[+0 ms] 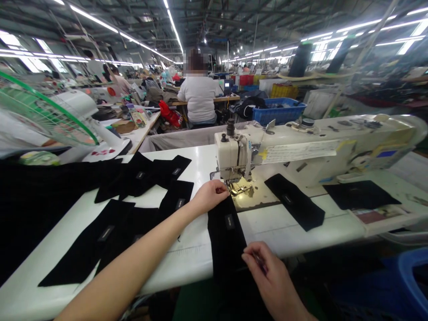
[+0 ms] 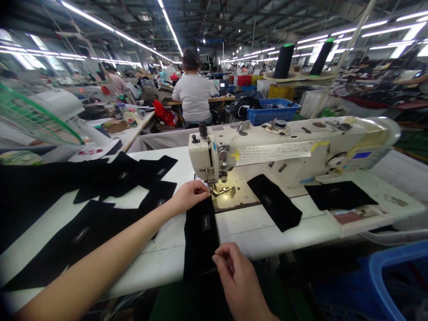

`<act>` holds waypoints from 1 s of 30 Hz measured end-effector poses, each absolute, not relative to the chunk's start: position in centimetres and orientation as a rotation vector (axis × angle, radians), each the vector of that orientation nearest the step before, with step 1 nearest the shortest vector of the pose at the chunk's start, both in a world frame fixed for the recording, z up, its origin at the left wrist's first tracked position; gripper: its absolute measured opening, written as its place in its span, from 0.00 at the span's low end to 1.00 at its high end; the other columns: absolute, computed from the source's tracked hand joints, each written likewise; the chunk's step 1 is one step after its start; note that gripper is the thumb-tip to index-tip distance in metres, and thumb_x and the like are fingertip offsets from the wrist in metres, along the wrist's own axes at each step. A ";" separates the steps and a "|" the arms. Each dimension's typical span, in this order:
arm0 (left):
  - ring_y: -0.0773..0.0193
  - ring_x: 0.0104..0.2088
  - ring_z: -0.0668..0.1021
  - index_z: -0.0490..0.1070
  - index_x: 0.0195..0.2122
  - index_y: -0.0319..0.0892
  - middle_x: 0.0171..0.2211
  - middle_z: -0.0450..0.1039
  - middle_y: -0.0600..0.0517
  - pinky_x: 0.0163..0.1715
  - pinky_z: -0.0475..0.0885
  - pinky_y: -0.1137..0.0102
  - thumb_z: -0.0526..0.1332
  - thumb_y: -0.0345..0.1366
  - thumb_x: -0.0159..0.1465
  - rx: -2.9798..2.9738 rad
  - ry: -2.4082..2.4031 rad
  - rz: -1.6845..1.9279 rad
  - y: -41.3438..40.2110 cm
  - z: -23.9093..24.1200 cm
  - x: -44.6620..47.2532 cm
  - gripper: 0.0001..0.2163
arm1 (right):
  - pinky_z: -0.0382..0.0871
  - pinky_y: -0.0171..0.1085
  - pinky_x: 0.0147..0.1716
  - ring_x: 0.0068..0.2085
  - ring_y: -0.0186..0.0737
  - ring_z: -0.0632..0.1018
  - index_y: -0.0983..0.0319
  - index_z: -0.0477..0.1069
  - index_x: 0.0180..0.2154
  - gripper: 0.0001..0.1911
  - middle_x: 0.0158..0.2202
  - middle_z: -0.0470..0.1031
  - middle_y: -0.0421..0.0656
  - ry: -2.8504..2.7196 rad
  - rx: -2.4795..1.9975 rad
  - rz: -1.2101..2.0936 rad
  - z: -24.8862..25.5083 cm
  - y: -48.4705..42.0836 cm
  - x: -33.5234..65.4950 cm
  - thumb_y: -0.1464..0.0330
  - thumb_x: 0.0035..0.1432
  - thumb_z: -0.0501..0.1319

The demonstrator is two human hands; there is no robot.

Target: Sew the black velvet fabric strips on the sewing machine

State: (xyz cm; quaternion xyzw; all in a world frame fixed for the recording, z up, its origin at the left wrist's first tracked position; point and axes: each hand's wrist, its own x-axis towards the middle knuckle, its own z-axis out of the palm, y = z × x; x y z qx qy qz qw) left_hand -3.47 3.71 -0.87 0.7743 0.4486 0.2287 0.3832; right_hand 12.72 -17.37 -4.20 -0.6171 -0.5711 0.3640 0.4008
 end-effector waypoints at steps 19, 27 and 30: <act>0.57 0.39 0.73 0.79 0.38 0.40 0.37 0.71 0.44 0.43 0.73 0.63 0.56 0.32 0.69 2.760 1.016 0.671 2.9 -2.6 -4.1 0.11 | 0.77 0.36 0.39 0.39 0.40 0.81 0.60 0.74 0.45 0.17 0.42 0.78 0.47 -1.988 -1.321 0.296 -4.0 -16.2 14.7 0.78 0.62 0.52; 0.57 0.39 0.73 0.79 0.40 0.39 0.38 0.71 0.45 0.44 0.73 0.63 0.56 0.32 0.69 2.753 0.986 0.713 3.2 -2.7 -4.1 0.10 | 0.77 0.36 0.38 0.38 0.40 0.81 0.60 0.73 0.45 0.17 0.42 0.78 0.47 -2.014 -1.337 0.281 -3.7 -16.0 14.8 0.79 0.61 0.52; 0.57 0.39 0.73 0.79 0.40 0.38 0.38 0.71 0.45 0.43 0.73 0.63 0.57 0.31 0.69 2.756 0.986 0.723 3.4 -2.8 -4.1 0.10 | 0.76 0.36 0.37 0.38 0.40 0.81 0.60 0.73 0.45 0.18 0.42 0.78 0.47 -2.006 -1.322 0.265 -3.9 -16.0 14.7 0.80 0.59 0.51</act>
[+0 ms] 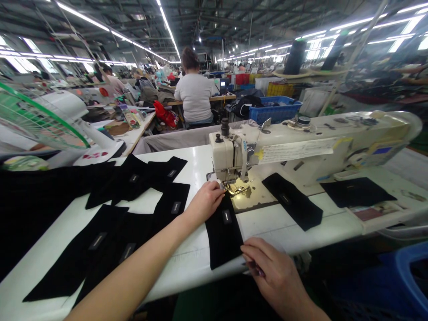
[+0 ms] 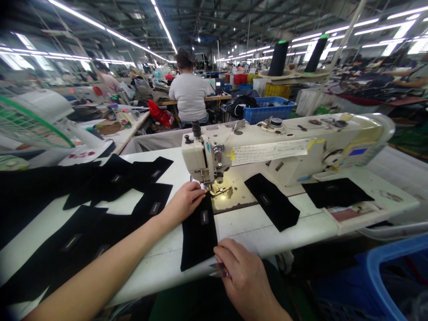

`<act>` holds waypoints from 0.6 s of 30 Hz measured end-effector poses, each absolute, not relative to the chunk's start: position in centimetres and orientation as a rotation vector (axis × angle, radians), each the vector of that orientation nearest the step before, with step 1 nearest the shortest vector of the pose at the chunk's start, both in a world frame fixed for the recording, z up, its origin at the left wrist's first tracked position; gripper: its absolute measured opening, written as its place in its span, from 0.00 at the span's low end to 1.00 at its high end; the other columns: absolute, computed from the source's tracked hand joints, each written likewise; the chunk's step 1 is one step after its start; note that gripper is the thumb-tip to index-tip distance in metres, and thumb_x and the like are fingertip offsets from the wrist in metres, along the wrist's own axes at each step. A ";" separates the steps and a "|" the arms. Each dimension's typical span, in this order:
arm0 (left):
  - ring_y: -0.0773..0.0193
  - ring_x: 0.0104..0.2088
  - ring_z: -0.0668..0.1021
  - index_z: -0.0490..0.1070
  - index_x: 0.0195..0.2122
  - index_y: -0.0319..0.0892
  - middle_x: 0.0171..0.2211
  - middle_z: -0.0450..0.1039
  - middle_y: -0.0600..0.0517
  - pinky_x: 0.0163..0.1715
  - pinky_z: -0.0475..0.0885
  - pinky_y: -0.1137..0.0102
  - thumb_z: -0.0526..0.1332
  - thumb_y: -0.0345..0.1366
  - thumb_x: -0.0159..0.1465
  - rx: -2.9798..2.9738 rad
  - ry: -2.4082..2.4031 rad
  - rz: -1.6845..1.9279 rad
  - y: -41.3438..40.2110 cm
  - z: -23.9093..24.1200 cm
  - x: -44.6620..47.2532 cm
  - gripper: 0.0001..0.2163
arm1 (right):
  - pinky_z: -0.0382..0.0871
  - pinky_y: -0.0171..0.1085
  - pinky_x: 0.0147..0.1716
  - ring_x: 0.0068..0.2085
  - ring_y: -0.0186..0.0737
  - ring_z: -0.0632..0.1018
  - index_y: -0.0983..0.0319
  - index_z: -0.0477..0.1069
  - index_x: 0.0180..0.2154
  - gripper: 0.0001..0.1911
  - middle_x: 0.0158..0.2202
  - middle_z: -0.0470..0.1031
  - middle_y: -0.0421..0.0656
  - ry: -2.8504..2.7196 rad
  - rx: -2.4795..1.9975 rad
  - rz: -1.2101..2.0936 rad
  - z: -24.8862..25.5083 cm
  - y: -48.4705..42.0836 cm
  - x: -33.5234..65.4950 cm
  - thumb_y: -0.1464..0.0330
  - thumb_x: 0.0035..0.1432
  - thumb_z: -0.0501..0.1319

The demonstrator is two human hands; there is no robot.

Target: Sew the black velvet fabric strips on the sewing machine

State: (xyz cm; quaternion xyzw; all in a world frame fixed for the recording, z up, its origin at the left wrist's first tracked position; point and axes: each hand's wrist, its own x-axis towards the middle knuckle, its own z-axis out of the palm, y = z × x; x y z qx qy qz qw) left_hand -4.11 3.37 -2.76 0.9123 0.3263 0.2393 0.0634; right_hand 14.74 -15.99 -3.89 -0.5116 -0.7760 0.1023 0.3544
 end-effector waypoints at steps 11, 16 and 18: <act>0.57 0.40 0.72 0.78 0.42 0.38 0.37 0.70 0.45 0.43 0.73 0.62 0.55 0.31 0.70 2.824 0.973 0.620 3.1 -2.1 -4.1 0.10 | 0.73 0.35 0.34 0.36 0.40 0.80 0.60 0.72 0.46 0.18 0.42 0.77 0.47 -2.056 -1.320 0.235 -3.8 -15.8 14.8 0.79 0.59 0.51; 0.57 0.39 0.73 0.77 0.42 0.39 0.38 0.70 0.45 0.43 0.73 0.62 0.55 0.31 0.70 2.853 0.972 0.584 3.2 -1.8 -4.1 0.11 | 0.73 0.36 0.33 0.36 0.41 0.79 0.61 0.72 0.45 0.22 0.42 0.77 0.47 -2.083 -1.360 0.248 -3.6 -15.6 14.9 0.82 0.53 0.51; 0.57 0.40 0.73 0.77 0.42 0.39 0.38 0.70 0.45 0.43 0.73 0.62 0.55 0.31 0.70 2.860 0.964 0.576 3.4 -1.7 -4.2 0.11 | 0.73 0.37 0.33 0.36 0.41 0.79 0.61 0.73 0.45 0.23 0.41 0.77 0.46 -2.092 -1.374 0.262 -3.5 -15.5 14.9 0.82 0.50 0.51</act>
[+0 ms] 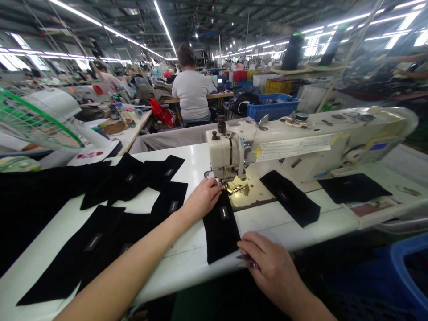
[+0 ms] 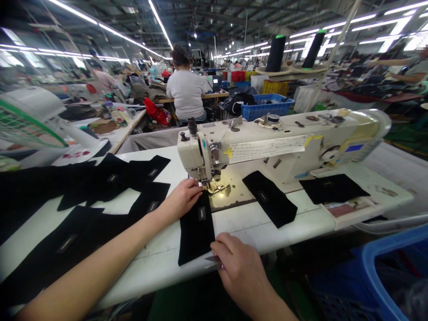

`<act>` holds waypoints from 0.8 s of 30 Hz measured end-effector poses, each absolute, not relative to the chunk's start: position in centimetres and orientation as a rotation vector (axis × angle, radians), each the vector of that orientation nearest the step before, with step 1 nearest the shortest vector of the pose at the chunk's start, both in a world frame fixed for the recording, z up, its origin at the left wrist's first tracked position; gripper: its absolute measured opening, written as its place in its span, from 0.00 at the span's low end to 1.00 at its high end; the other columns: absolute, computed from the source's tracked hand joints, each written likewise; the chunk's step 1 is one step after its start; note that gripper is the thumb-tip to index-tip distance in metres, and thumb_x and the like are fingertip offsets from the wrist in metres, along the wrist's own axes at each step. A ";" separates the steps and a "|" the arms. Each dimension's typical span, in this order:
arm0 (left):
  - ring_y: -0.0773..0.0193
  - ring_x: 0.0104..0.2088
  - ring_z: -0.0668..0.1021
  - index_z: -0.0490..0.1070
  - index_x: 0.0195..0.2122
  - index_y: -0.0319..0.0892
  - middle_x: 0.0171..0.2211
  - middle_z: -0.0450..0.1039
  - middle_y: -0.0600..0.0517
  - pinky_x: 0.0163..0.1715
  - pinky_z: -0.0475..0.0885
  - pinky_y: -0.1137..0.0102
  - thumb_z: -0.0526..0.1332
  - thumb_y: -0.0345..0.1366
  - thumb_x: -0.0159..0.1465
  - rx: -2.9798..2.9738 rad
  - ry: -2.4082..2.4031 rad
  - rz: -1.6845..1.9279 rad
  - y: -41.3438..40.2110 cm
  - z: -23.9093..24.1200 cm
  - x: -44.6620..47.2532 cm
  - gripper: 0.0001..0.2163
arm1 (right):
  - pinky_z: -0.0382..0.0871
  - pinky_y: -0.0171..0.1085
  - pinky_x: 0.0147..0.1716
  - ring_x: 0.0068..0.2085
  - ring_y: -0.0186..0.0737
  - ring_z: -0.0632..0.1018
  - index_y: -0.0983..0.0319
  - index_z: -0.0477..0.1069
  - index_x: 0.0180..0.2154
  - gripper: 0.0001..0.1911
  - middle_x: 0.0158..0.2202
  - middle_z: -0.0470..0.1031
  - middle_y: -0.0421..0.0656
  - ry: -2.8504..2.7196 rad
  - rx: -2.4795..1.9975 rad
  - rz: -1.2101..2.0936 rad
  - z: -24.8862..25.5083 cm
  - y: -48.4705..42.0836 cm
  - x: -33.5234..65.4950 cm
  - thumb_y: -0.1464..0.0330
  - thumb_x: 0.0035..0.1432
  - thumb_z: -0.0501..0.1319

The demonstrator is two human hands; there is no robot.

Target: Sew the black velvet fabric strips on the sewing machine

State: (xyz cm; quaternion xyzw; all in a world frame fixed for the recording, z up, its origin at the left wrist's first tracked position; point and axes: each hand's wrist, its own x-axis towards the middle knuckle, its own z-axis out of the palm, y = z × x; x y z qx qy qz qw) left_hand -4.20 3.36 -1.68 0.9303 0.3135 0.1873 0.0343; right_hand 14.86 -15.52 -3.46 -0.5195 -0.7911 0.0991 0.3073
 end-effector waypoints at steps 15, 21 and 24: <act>0.57 0.41 0.75 0.75 0.40 0.40 0.40 0.73 0.45 0.41 0.77 0.63 0.55 0.31 0.69 2.837 0.625 0.246 -6.5 1.3 -4.7 0.08 | 0.75 0.39 0.37 0.43 0.44 0.79 0.65 0.71 0.53 0.27 0.51 0.77 0.50 -2.238 -1.287 0.135 -4.3 -16.4 16.0 0.81 0.53 0.51; 0.54 0.49 0.75 0.70 0.52 0.35 0.48 0.74 0.41 0.47 0.79 0.61 0.52 0.29 0.70 2.862 0.517 0.365 -9.3 0.9 -6.0 0.13 | 0.75 0.39 0.39 0.43 0.44 0.78 0.63 0.71 0.51 0.26 0.49 0.77 0.49 -2.269 -1.321 0.258 -3.4 -15.9 16.0 0.81 0.51 0.52; 0.55 0.49 0.75 0.71 0.51 0.36 0.46 0.74 0.42 0.46 0.79 0.61 0.52 0.29 0.70 2.875 0.500 0.381 -8.8 0.7 -5.9 0.12 | 0.73 0.38 0.41 0.44 0.43 0.77 0.61 0.72 0.49 0.23 0.48 0.77 0.48 -2.278 -1.350 0.338 -2.9 -15.5 15.9 0.80 0.52 0.52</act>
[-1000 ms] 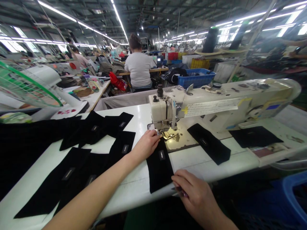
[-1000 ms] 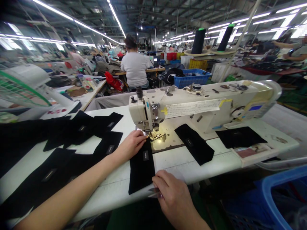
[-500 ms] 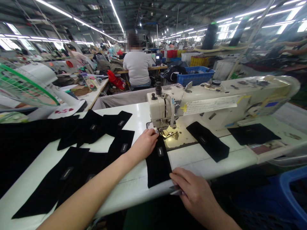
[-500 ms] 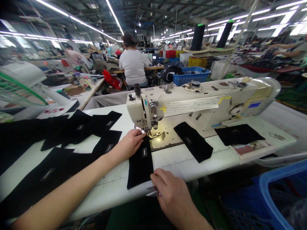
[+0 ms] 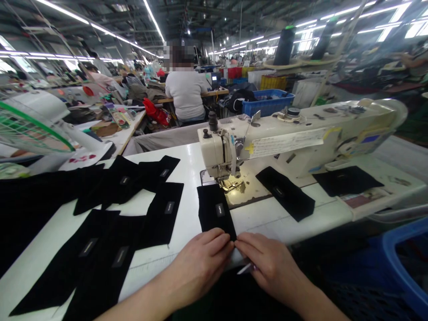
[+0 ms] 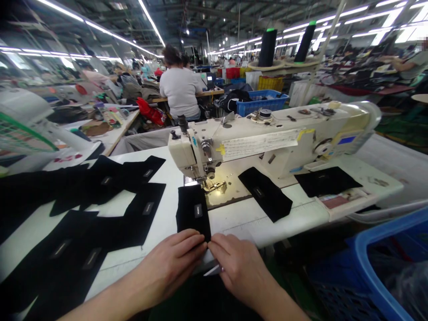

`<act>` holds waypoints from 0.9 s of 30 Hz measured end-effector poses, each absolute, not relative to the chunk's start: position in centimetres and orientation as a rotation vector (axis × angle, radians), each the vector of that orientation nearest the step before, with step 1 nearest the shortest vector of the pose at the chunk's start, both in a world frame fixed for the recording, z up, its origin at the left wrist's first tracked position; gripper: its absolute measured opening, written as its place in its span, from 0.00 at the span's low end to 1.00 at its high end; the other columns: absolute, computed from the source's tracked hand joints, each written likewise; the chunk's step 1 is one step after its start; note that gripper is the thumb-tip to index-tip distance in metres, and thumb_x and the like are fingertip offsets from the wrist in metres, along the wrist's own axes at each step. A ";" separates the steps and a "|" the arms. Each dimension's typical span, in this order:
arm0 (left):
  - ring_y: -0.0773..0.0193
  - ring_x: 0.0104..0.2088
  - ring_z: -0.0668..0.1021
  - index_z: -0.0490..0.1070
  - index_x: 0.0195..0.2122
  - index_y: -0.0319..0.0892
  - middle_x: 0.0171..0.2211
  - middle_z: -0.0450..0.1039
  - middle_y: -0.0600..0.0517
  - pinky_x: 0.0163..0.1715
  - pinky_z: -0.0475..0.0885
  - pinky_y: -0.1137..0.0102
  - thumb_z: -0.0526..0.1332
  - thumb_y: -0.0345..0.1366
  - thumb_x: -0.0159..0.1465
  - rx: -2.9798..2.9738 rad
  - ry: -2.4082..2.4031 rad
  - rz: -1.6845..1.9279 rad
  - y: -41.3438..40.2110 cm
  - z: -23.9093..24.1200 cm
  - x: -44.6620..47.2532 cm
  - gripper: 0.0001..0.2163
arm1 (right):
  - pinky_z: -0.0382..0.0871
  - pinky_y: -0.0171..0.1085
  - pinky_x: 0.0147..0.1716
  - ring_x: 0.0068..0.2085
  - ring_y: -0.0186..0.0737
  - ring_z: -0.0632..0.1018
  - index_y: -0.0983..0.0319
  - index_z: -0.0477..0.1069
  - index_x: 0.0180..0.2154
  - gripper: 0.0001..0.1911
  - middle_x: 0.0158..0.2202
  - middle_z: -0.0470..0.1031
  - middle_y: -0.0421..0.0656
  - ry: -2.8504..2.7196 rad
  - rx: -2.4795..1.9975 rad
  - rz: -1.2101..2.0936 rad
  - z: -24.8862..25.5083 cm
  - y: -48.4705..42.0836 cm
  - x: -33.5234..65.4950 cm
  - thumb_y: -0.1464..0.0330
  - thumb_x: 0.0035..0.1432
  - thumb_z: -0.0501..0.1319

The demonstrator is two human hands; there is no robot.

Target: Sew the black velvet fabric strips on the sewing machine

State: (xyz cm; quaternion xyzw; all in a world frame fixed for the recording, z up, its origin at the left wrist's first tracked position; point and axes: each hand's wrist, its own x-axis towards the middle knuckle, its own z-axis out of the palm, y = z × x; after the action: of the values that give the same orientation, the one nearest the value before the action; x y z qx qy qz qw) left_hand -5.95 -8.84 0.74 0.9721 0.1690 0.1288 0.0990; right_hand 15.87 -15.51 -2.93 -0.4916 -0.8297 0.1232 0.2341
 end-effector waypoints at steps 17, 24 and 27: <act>0.54 0.50 0.75 0.71 0.51 0.38 0.47 0.74 0.42 0.48 0.78 0.61 0.53 0.32 0.71 2.828 0.552 0.338 -6.4 1.2 -5.6 0.12 | 0.69 0.37 0.40 0.44 0.41 0.75 0.60 0.72 0.46 0.17 0.45 0.74 0.44 -2.289 -1.467 0.353 -2.0 -12.4 15.5 0.79 0.55 0.58; 0.54 0.51 0.75 0.70 0.53 0.40 0.47 0.73 0.43 0.49 0.77 0.60 0.53 0.32 0.71 2.823 0.558 0.343 -4.6 0.8 -5.6 0.13 | 0.70 0.37 0.41 0.45 0.42 0.75 0.60 0.73 0.45 0.16 0.47 0.74 0.45 -2.275 -1.488 0.309 -2.5 -10.6 15.6 0.79 0.55 0.58; 0.54 0.52 0.75 0.71 0.53 0.40 0.48 0.73 0.43 0.49 0.78 0.59 0.54 0.33 0.71 2.823 0.563 0.378 -3.9 0.7 -5.7 0.13 | 0.70 0.37 0.40 0.44 0.41 0.76 0.60 0.74 0.46 0.16 0.47 0.74 0.45 -2.274 -1.509 0.284 -2.4 -9.8 15.5 0.77 0.57 0.59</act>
State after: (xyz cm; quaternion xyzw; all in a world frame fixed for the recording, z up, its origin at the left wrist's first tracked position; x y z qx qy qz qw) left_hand -5.67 -3.92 0.71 0.9655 0.1925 0.1291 0.1188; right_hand 15.54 -9.81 -2.44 -0.5391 -0.8124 0.1016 0.1975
